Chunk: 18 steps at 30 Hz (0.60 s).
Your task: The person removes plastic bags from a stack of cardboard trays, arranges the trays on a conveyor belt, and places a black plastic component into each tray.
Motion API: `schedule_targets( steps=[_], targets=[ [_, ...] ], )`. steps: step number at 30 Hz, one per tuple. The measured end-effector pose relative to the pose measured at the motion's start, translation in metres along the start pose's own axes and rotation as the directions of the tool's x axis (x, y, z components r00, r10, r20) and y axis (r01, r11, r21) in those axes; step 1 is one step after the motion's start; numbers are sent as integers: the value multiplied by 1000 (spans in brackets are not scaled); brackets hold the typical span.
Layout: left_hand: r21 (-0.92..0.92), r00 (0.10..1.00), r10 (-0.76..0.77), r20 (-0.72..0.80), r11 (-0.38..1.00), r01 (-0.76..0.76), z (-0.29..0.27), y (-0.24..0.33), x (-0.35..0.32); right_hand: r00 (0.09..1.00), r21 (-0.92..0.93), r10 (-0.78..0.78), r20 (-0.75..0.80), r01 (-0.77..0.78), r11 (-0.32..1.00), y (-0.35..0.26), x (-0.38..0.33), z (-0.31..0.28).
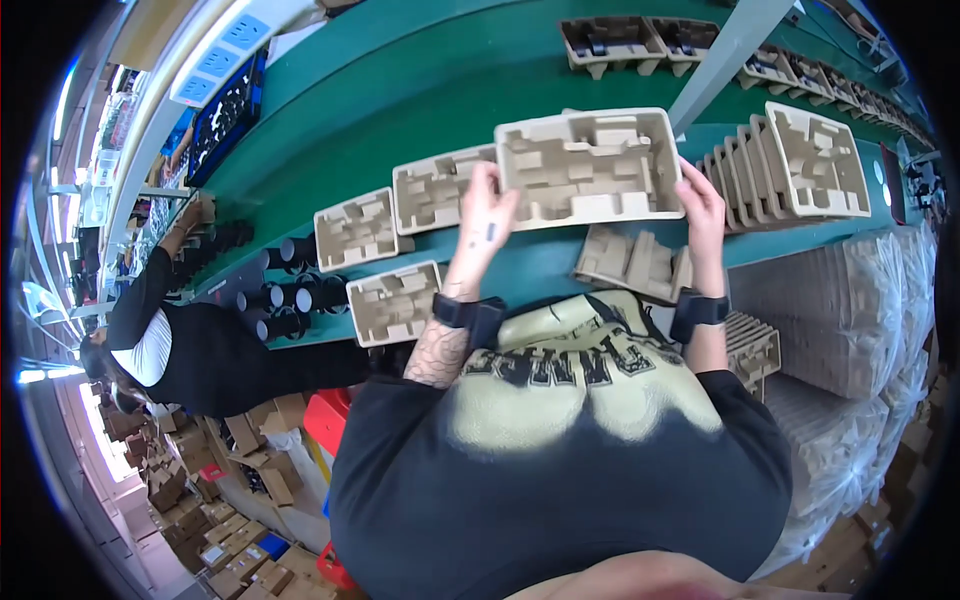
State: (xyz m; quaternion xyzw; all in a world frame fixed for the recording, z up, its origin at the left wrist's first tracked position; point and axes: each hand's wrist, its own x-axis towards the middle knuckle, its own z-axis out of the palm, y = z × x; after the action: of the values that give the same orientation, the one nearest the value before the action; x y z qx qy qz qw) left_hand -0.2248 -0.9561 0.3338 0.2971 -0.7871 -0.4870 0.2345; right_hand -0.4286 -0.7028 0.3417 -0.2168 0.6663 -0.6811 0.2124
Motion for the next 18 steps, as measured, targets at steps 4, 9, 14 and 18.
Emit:
schedule_targets(
  steps=[4,9,14,18],
  targets=[
    [-322,987,-158,23,933,157,-69,9,-54,919,-322,116,376,12,946,-40,-53,-27],
    [-128,962,-271,-25,955,266,-117,-52,-126,875,-911,325,360,255,324,7,-109,-38],
    [4,918,-394,-44,919,395,-102,-65,-157,931,-751,247,267,40,659,34,-80,-57],
    [422,883,-452,-129,780,461,-70,-74,-155,931,-707,321,172,-110,699,58,-38,-85]
  ],
)
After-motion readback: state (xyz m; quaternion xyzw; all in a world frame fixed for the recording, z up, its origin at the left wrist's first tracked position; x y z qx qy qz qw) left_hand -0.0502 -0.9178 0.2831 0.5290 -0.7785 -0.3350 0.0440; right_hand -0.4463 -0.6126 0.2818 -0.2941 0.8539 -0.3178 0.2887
